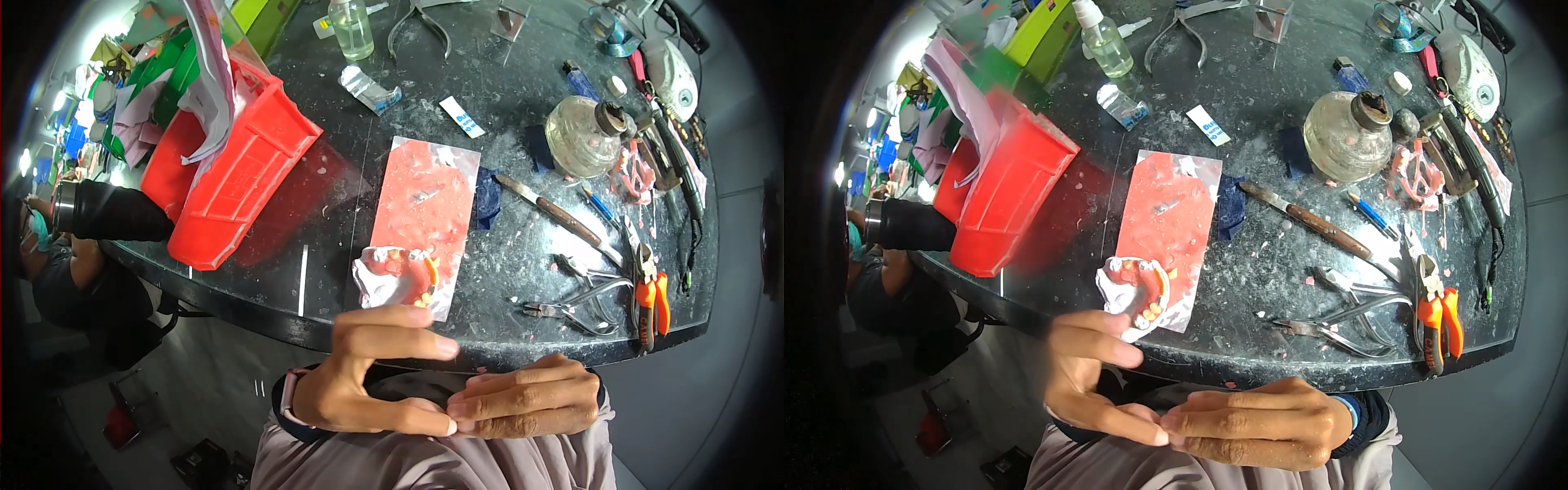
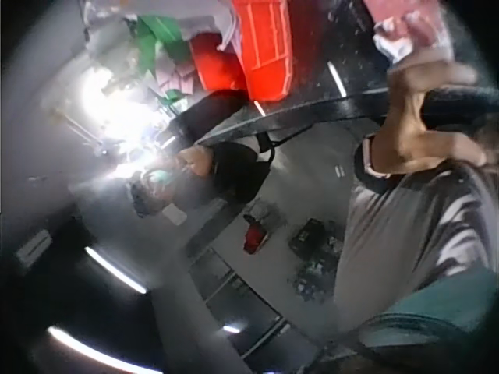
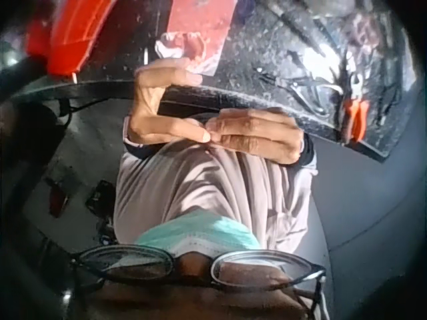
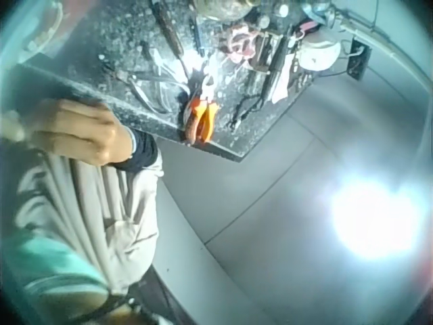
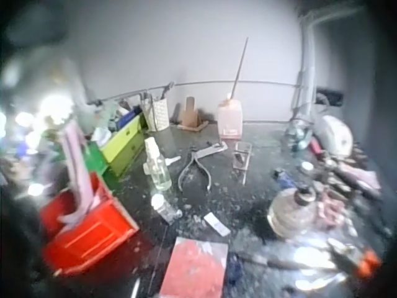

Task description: The person cleans and finishes a dental prosthetic by removing excess material with their hands and then using a handheld rotary tool to smooth the surface of the denture.

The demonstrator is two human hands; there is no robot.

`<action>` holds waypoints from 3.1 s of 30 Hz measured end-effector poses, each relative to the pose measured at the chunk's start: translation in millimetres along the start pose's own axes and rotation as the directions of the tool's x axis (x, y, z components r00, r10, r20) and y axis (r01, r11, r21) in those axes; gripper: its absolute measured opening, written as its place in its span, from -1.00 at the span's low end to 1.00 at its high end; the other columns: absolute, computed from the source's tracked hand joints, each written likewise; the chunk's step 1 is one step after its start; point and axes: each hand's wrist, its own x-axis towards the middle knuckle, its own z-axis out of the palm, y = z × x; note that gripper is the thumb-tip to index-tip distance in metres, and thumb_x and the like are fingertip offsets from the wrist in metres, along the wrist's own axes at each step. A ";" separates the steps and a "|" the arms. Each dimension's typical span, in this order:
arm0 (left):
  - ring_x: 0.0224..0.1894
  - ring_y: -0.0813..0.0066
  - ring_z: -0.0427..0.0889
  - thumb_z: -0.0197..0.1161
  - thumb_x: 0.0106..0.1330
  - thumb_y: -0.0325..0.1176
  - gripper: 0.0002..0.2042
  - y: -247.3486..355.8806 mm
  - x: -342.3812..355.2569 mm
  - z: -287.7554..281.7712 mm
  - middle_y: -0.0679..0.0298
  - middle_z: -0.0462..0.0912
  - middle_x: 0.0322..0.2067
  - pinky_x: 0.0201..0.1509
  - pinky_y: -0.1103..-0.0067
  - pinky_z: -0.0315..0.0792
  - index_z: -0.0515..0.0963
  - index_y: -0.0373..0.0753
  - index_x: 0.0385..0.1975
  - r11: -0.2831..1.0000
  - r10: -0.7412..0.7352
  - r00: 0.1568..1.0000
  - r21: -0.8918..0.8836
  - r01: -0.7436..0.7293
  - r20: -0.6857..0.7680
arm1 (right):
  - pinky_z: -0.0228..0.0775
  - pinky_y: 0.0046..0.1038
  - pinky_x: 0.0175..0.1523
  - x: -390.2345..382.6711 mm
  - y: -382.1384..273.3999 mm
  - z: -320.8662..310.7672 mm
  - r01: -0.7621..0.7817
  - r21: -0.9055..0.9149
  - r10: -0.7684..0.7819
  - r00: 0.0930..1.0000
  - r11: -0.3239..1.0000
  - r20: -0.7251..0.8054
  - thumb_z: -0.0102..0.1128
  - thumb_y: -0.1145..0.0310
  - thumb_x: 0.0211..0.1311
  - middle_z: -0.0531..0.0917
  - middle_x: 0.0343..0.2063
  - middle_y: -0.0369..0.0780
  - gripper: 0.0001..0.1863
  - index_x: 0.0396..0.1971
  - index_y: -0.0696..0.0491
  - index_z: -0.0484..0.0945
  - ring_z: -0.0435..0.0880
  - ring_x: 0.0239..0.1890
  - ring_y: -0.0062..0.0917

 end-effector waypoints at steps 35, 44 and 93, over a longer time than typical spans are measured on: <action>-0.33 0.42 0.52 0.44 -0.19 -0.59 -0.57 18.6 4.7 22.0 0.11 0.34 -0.23 -0.41 0.67 0.53 0.52 -0.16 -0.24 0.991 -0.057 0.982 0.109 0.078 -0.182 | 0.57 -0.37 -0.27 11.8 -1.1 13.2 -0.004 -0.172 -0.059 0.932 0.985 -0.359 0.41 0.63 -0.24 0.60 -0.46 0.08 -0.27 -0.09 0.20 0.09 0.65 -0.29 -0.16; -0.32 0.40 0.55 0.36 -0.15 -0.66 -0.63 20.3 4.4 15.2 0.11 0.31 -0.19 -0.35 0.65 0.55 0.56 -0.18 -0.27 0.996 -0.085 0.990 0.025 0.088 -0.109 | 0.58 -0.28 -0.30 5.4 -5.8 19.2 -0.028 -0.246 -0.076 0.913 0.969 -0.402 0.35 0.66 -0.24 0.59 -0.42 0.08 -0.47 -0.20 0.28 0.28 0.62 -0.28 -0.07; -0.38 0.51 0.39 0.52 -0.27 -0.41 -0.57 15.1 7.7 37.3 0.25 0.36 -0.33 -0.43 0.68 0.34 0.53 -0.03 -0.32 0.966 -0.191 0.952 0.129 0.226 -0.239 | 0.55 -0.47 -0.36 12.7 -15.2 20.8 -0.312 -0.414 0.167 0.922 0.855 -0.350 0.42 0.61 -0.25 0.54 -0.48 -0.12 -0.20 0.02 0.32 0.09 0.63 -0.39 -0.34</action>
